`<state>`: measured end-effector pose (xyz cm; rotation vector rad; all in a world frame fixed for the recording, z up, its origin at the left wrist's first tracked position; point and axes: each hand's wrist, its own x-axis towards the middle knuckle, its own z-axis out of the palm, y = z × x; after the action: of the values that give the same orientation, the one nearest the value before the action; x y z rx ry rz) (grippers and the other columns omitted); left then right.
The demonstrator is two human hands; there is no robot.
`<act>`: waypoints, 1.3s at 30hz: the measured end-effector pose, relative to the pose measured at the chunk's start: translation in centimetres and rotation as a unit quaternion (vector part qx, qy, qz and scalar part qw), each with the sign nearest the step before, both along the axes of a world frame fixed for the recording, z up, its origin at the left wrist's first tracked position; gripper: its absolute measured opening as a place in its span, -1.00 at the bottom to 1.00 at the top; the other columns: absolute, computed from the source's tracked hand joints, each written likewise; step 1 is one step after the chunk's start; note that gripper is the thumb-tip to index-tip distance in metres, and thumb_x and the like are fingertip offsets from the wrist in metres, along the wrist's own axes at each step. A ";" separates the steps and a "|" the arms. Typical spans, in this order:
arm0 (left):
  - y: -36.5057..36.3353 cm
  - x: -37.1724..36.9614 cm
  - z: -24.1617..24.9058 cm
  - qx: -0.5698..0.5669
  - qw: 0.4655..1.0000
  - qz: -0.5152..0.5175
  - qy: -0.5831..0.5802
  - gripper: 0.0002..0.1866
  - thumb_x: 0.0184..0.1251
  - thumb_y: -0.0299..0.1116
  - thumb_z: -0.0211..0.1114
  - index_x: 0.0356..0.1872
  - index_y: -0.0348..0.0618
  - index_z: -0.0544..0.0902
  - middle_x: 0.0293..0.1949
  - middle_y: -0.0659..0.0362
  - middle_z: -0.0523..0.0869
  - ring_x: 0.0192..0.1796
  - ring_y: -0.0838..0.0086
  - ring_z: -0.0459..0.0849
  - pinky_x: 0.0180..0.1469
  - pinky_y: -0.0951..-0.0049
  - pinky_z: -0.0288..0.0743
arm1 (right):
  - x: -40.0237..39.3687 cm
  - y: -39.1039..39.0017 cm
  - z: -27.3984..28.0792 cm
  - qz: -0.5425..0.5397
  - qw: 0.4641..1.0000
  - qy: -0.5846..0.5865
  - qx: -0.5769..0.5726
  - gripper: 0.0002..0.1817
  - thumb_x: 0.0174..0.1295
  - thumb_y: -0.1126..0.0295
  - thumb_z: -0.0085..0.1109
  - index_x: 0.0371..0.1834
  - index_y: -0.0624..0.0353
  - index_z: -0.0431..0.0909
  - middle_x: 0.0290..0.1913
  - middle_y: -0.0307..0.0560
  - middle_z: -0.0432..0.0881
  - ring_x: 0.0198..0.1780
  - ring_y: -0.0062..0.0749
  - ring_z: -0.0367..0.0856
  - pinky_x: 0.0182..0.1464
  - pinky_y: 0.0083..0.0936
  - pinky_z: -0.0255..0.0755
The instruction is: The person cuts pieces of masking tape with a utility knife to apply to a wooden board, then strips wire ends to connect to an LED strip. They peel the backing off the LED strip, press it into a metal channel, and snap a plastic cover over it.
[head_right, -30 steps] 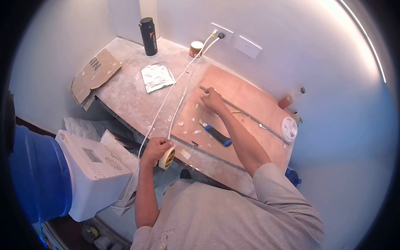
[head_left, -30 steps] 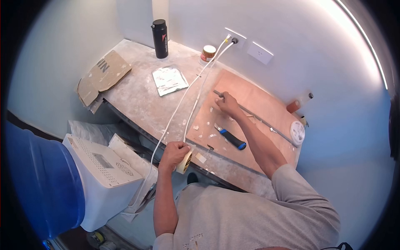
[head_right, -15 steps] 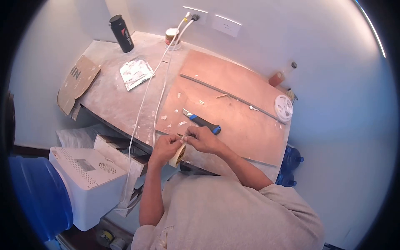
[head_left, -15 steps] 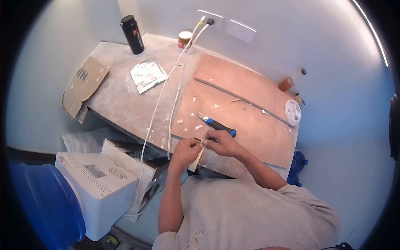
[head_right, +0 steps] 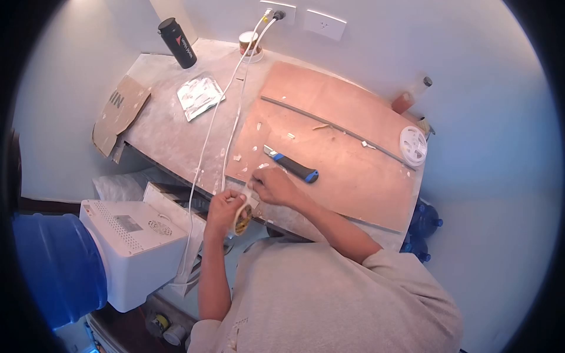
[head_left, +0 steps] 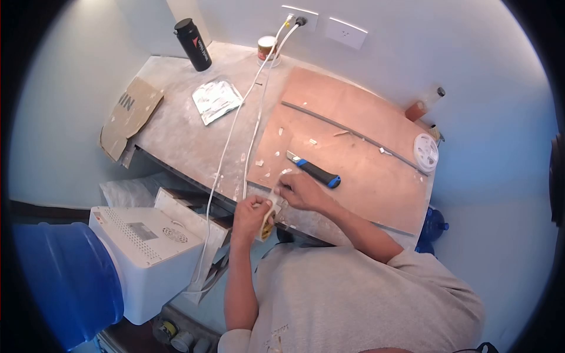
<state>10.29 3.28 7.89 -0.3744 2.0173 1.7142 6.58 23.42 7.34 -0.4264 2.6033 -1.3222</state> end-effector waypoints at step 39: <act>-4.1 -11.9 -6.4 -0.388 0.900 -0.198 0.007 -0.46 0.24 0.03 0.42 -0.24 -0.41 0.78 -0.15 -0.29 0.78 0.02 -0.07 0.78 0.03 0.14 0.65 | -3.2 -5.4 -2.1 0.128 0.968 0.090 0.196 -0.81 0.28 0.52 0.06 -0.11 0.42 0.49 -0.17 0.40 0.62 -0.15 0.33 0.69 -0.12 0.06 0.62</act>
<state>-1.61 -0.83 1.52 -0.1682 2.5052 0.6226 3.37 17.99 5.25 -0.8069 2.7449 -0.6940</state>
